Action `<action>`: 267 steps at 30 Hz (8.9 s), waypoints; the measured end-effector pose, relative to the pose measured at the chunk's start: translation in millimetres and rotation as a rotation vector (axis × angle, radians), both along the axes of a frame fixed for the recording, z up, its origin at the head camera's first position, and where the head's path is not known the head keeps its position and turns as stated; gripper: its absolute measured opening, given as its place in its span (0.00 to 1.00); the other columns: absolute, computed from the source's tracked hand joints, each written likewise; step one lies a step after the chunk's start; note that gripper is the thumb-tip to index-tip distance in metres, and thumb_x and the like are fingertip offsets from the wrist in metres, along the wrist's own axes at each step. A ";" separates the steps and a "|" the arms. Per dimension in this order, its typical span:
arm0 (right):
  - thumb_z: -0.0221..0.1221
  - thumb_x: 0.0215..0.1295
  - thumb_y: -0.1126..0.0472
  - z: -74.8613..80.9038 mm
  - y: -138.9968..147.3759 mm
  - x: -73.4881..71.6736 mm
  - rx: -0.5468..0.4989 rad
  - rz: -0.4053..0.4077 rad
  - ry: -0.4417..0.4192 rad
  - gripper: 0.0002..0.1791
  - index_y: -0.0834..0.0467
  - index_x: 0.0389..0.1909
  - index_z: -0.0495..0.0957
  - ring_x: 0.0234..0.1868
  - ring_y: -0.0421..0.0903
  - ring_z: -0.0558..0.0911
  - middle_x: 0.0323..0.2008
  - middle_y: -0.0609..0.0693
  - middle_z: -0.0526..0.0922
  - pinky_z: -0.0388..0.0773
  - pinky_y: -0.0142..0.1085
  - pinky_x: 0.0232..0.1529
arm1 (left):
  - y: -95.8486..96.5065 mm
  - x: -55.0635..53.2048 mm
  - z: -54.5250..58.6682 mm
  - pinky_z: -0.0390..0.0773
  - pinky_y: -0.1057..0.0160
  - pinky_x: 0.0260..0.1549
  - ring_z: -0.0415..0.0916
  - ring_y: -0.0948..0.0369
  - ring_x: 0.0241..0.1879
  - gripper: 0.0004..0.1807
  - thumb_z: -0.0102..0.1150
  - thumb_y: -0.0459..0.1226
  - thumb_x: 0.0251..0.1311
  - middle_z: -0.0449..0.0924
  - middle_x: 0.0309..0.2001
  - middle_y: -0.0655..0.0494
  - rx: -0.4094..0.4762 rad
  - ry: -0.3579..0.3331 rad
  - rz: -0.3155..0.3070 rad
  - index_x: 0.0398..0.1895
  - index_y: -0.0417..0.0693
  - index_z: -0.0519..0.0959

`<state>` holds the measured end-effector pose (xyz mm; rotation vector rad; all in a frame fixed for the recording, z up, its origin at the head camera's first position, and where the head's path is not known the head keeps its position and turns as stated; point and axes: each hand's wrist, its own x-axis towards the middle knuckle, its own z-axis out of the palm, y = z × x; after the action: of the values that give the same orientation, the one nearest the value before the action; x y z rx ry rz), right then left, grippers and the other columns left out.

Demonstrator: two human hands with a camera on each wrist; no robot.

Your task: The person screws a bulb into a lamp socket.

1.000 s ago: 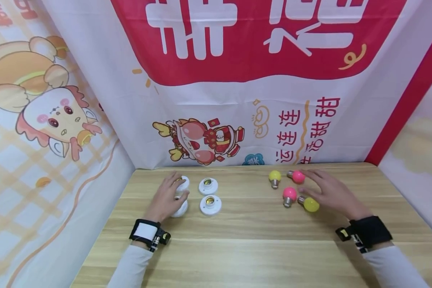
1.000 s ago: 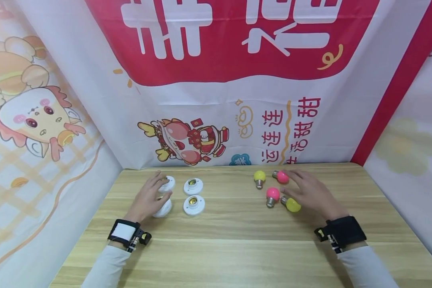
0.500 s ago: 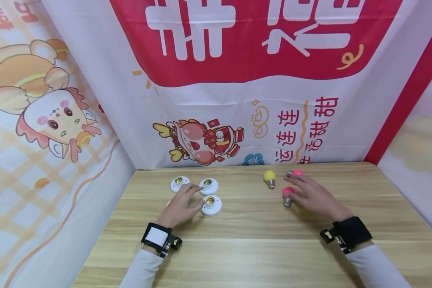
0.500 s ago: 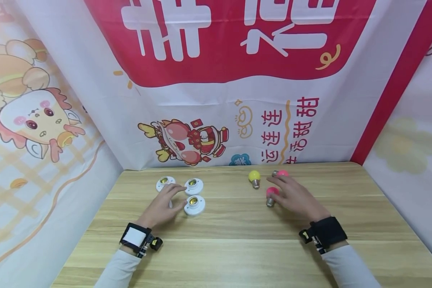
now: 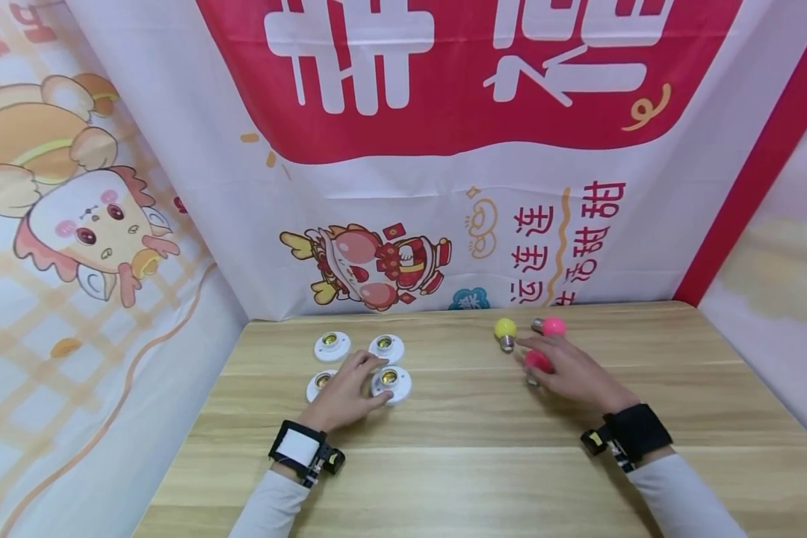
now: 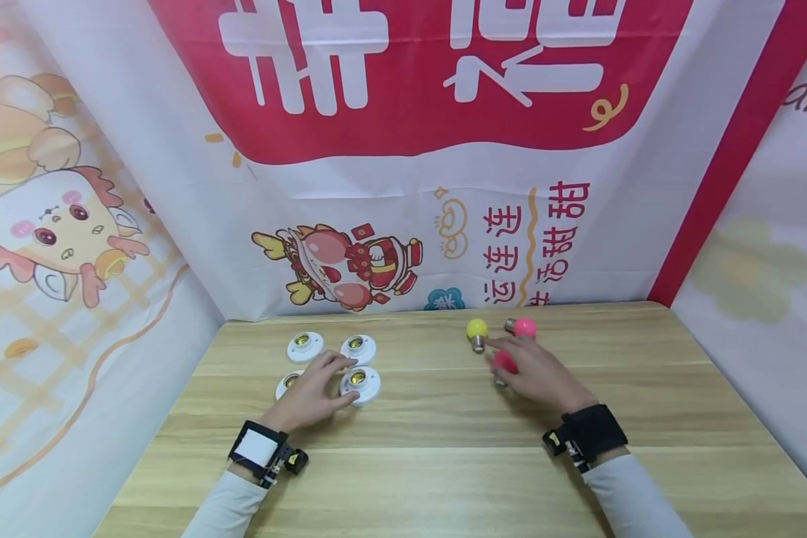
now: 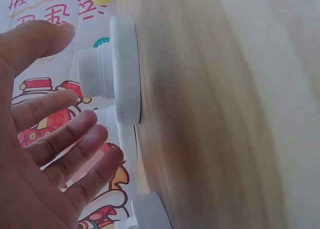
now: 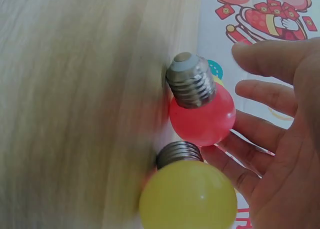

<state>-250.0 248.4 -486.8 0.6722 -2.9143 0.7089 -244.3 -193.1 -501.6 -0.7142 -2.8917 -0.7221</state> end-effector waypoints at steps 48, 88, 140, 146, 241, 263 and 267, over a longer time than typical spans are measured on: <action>0.66 0.72 0.65 -1.8 -1.7 -1.2 -0.083 -0.079 -0.075 0.28 0.61 0.72 0.76 0.45 0.48 0.84 0.74 0.67 0.73 0.89 0.41 0.45 | 10.9 3.0 -2.3 0.76 0.47 0.72 0.73 0.51 0.70 0.45 0.79 0.53 0.56 0.77 0.70 0.49 -0.008 -0.163 -0.020 0.74 0.47 0.72; 0.69 0.71 0.61 26.4 -22.7 9.3 -0.090 0.031 0.126 0.25 0.56 0.68 0.79 0.69 0.61 0.78 0.69 0.61 0.78 0.80 0.64 0.66 | 24.9 8.7 -1.2 0.78 0.49 0.71 0.76 0.51 0.69 0.41 0.78 0.50 0.57 0.76 0.70 0.47 0.011 -0.137 -0.103 0.71 0.45 0.73; 0.78 0.60 0.59 64.1 -67.1 42.3 -0.056 0.199 0.424 0.30 0.59 0.62 0.82 0.61 0.54 0.84 0.60 0.56 0.85 0.86 0.52 0.63 | 65.5 19.9 13.1 0.81 0.54 0.68 0.77 0.56 0.66 0.39 0.78 0.50 0.59 0.77 0.69 0.50 0.012 -0.080 -0.228 0.71 0.47 0.75; 0.78 0.60 0.58 68.6 -75.2 46.6 -0.030 0.237 0.453 0.29 0.58 0.62 0.82 0.61 0.53 0.84 0.59 0.55 0.86 0.85 0.52 0.63 | 68.9 21.4 14.5 0.80 0.54 0.69 0.77 0.56 0.67 0.40 0.77 0.51 0.59 0.77 0.70 0.49 0.002 -0.084 -0.235 0.72 0.47 0.74; 0.73 0.64 0.60 54.1 -91.0 68.0 -0.023 0.334 0.167 0.47 0.42 0.82 0.62 0.73 0.52 0.76 0.80 0.50 0.65 0.85 0.49 0.64 | 110.4 34.0 16.7 0.79 0.62 0.69 0.78 0.61 0.65 0.46 0.77 0.47 0.61 0.77 0.69 0.50 0.116 -0.093 -0.387 0.78 0.46 0.64; 0.72 0.68 0.48 51.3 -99.2 65.5 0.018 0.259 0.231 0.24 0.48 0.62 0.82 0.55 0.39 0.84 0.58 0.44 0.82 0.89 0.37 0.54 | 104.5 37.2 9.1 0.78 0.62 0.70 0.75 0.61 0.68 0.50 0.78 0.49 0.61 0.75 0.71 0.53 0.123 -0.110 -0.346 0.81 0.51 0.61; 0.73 0.67 0.46 52.4 -98.8 65.7 0.012 0.262 0.221 0.30 0.47 0.68 0.78 0.58 0.43 0.84 0.63 0.46 0.79 0.90 0.40 0.55 | 105.0 35.6 7.8 0.78 0.62 0.70 0.75 0.61 0.68 0.48 0.77 0.49 0.61 0.75 0.72 0.53 0.125 -0.097 -0.361 0.81 0.50 0.62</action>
<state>-184.3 149.7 -434.4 1.0733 -2.6595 0.5948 -208.7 -88.1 -493.8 -1.2337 -2.7969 -0.9891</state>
